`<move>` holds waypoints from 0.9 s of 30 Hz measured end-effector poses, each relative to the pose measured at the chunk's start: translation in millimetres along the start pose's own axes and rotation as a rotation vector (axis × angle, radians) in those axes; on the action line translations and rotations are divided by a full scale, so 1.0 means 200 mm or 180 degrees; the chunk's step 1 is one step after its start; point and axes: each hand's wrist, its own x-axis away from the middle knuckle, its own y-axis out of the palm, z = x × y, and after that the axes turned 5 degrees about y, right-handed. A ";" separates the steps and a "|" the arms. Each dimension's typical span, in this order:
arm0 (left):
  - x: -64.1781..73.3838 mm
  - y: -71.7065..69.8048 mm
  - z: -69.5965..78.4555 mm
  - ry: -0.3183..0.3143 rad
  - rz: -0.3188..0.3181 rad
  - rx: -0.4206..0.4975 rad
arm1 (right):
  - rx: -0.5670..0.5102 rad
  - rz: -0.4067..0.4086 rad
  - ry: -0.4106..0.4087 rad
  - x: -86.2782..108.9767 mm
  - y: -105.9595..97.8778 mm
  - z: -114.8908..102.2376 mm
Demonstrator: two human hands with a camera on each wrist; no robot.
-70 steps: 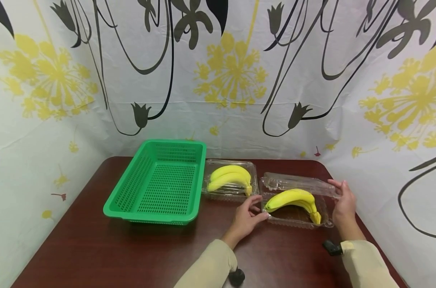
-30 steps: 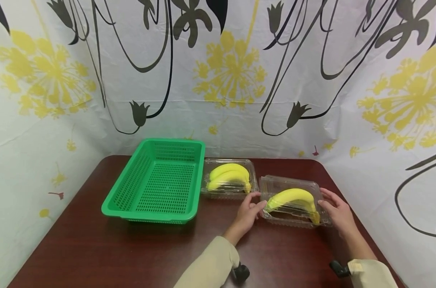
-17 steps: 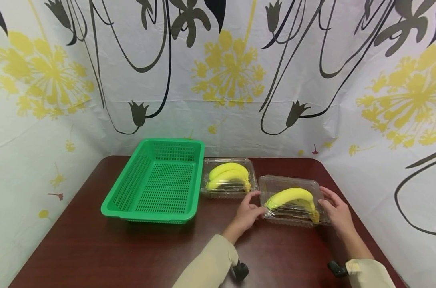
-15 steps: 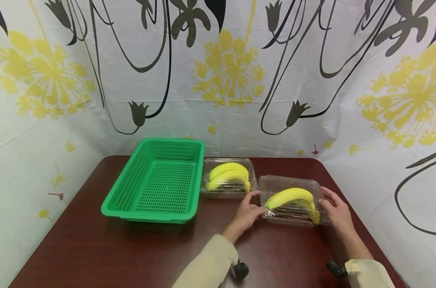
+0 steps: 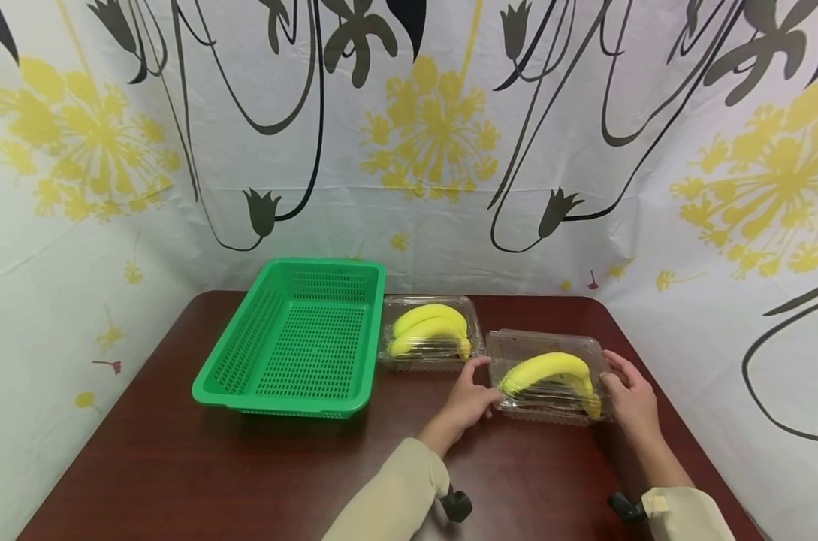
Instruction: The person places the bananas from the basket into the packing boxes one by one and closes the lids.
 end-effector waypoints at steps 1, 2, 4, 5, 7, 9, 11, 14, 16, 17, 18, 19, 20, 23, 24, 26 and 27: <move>0.00 0.00 0.00 -0.0010 -0.0005 -0.0005 | -0.0003 0.0009 0.0006 0.00 0.00 0.00; 0.00 0.00 0.00 -0.0027 -0.0003 -0.0001 | -0.0008 0.0015 0.0013 0.00 0.00 0.00; 0.00 0.00 0.01 -0.0041 -0.0001 -0.0002 | -0.0022 0.0019 0.0029 0.00 0.00 0.00; 0.01 0.00 0.02 -0.0043 -0.0001 0.0000 | -0.0034 0.0015 0.0041 0.00 0.01 0.00; 0.01 0.00 0.02 -0.0045 0.0009 0.0012 | -0.0055 0.0014 0.0068 0.01 0.01 0.00; 0.01 0.00 0.03 -0.0051 0.0016 0.0012 | -0.0073 0.0020 0.0077 0.01 0.01 0.00; 0.01 0.00 0.03 -0.0052 0.0013 0.0008 | -0.0087 0.0027 0.0075 0.01 0.01 0.00; 0.01 0.01 0.03 -0.0071 0.0024 -0.0042 | -0.0113 0.0034 0.0070 0.01 0.01 0.00; 0.01 0.01 0.03 -0.0088 0.0034 -0.0079 | -0.0122 0.0044 0.0071 0.02 0.01 0.00; 0.01 0.01 0.03 -0.0091 0.0039 -0.0094 | -0.0123 0.0046 0.0072 0.02 0.00 0.00; 0.01 0.01 0.03 -0.0098 0.0047 -0.0103 | -0.0120 0.0053 0.0073 0.02 0.00 0.00; 0.01 0.01 0.02 -0.0104 0.0058 -0.0106 | -0.0122 0.0063 0.0079 0.02 0.00 0.00; 0.01 0.01 0.02 -0.0105 0.0061 -0.0107 | -0.0121 0.0070 0.0086 0.02 0.01 0.00; 0.01 0.02 0.02 -0.0087 0.0064 -0.0084 | -0.0133 0.0152 0.0125 0.02 0.01 0.00; 0.01 0.02 0.02 -0.0072 0.0061 -0.0057 | -0.0168 0.0221 0.0162 0.03 0.01 0.00; 0.02 0.01 0.01 -0.0013 0.0040 0.0036 | -0.0247 0.0404 0.0238 0.04 0.02 0.00; 0.02 0.01 0.01 0.0025 0.0019 0.0097 | -0.0290 0.0532 0.0266 0.04 0.03 0.00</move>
